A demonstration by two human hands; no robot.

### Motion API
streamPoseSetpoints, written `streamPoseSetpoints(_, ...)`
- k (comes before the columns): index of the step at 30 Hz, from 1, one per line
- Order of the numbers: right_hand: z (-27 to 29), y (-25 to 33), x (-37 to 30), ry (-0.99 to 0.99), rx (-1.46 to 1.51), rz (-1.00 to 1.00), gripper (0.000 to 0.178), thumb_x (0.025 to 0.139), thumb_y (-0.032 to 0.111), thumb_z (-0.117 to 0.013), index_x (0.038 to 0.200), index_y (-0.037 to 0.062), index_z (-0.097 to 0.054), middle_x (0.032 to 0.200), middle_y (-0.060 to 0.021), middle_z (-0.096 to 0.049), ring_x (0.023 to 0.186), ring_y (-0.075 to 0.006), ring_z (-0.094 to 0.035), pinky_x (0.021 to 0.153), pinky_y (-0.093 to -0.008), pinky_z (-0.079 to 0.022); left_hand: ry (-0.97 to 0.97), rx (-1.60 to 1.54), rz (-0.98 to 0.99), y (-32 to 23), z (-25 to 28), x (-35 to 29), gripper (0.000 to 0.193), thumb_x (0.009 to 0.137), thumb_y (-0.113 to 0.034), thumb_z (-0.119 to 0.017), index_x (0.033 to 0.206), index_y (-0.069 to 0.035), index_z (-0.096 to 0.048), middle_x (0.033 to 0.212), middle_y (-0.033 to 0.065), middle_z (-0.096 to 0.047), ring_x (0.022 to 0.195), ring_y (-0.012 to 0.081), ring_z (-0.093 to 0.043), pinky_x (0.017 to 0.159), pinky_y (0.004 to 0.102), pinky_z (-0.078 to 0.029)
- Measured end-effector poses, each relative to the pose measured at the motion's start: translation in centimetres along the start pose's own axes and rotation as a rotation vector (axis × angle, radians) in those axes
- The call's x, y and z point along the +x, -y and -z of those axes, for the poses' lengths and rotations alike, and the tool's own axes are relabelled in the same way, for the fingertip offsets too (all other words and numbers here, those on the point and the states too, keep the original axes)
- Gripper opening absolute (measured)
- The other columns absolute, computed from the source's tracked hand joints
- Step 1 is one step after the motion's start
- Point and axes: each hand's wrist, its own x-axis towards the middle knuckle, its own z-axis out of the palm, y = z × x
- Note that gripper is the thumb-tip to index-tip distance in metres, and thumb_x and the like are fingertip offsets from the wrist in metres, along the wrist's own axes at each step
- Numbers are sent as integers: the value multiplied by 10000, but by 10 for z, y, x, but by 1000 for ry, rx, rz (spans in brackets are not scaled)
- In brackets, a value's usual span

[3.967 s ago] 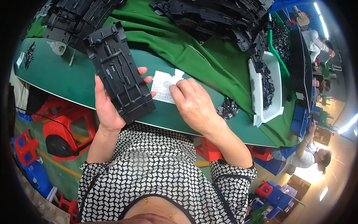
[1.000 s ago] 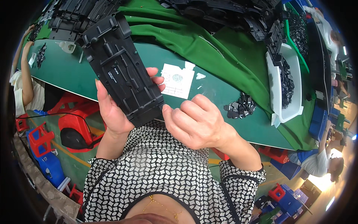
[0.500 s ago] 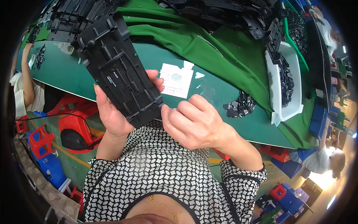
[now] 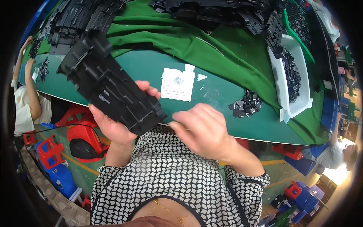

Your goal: The person touches small plastic pieces onto glue on a paper sheet, attaches them onto toy car chassis by hand, and stacks the assembled chassis on the table.

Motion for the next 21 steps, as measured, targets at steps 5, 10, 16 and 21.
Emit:
streamPoseSetpoints(5,-15,16,-19,35,876,-761,176,933,141,-591,847,-5,-639,674,7,-577,581,-33,-486,495,-206,-383,147,102,41,1,0,1,949,827,-768,-359,1354,20,-408,1299,252,-489,1190,427,-477,1006,524,-382)
streamPoseSetpoints(10,-27,15,-23,47,934,-818,198,939,164,-575,835,6,-635,584,53,-496,529,-18,-402,451,-215,-292,253,169,38,5,-3,4,960,831,-777,-318,1334,34,-421,1290,242,-494,1184,394,-478,1034,535,-333)
streamPoseSetpoints(16,-21,15,-22,60,947,-850,216,938,142,-543,813,-4,-642,604,32,-513,559,-32,-433,487,-217,-335,214,261,52,7,-6,0,1018,799,-821,-285,1277,62,-457,1227,209,-529,1144,337,-496,1031,525,-328)
streamPoseSetpoints(21,-26,18,-25,-9,937,-832,231,947,132,-521,857,-21,-669,642,-3,-550,574,-52,-467,518,-215,-373,167,290,40,9,-9,-1,1048,789,-835,-270,1229,91,-489,1185,188,-548,1104,313,-508,1014,510,-340)
